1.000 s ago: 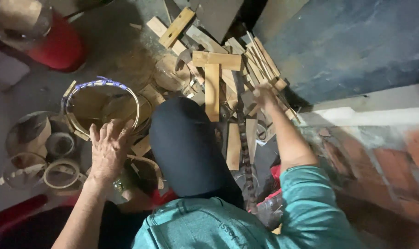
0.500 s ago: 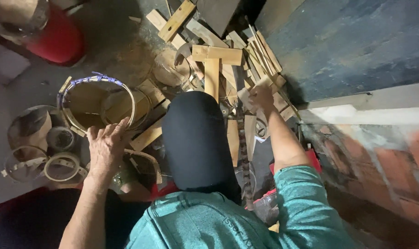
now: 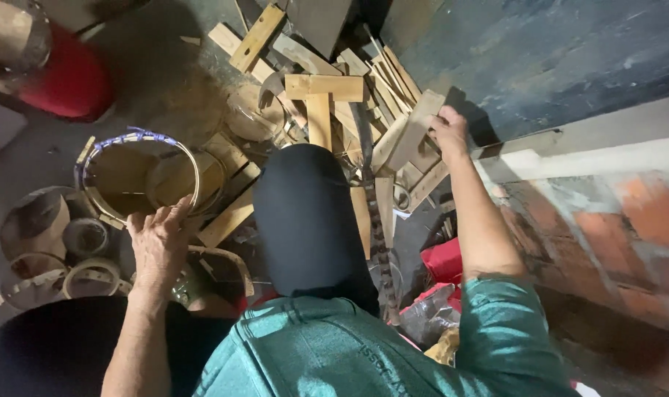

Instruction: Assembling a wooden percussion instrument by fitting circular hoops into a rectangular frame and securing them with adhesive strips.

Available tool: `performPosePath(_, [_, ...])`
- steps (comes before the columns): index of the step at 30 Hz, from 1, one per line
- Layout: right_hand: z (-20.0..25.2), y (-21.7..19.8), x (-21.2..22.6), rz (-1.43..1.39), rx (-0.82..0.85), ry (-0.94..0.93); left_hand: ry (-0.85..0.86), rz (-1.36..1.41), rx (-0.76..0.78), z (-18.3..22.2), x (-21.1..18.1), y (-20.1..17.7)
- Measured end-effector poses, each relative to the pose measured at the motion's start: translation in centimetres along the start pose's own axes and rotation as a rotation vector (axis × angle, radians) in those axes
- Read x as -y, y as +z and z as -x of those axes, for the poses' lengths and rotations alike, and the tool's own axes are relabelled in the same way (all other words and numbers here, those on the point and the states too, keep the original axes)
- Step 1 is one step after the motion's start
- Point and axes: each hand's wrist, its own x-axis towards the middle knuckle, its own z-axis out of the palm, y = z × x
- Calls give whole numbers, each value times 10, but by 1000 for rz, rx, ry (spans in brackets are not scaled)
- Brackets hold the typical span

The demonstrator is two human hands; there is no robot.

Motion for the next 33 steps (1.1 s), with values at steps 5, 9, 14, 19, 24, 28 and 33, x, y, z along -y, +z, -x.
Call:
performPosePath(5, [26, -9, 23, -121, -55, 125, 27, 39, -20, -3, 1, 1])
performPosePath(9, [27, -6, 34, -260, -33, 128, 9, -51, -87, -4, 5, 15])
performPosePath(14, [25, -17, 78, -515, 120, -29, -16, -129, 30, -13, 10, 48])
performPosePath(19, [25, -9, 153, -548, 260, -320, -30, -20, -174, -17, 2, 48])
performPosePath(24, [64, 2, 267, -446, 378, -582, 7, -110, -251, -29, 4, 80])
performPosePath(28, [149, 59, 341, -450, 435, -472, -58, -88, -142, -32, -5, 70])
performPosePath(33, [348, 137, 410, -79, 546, -371, -26, -24, -159, -33, -11, 51])
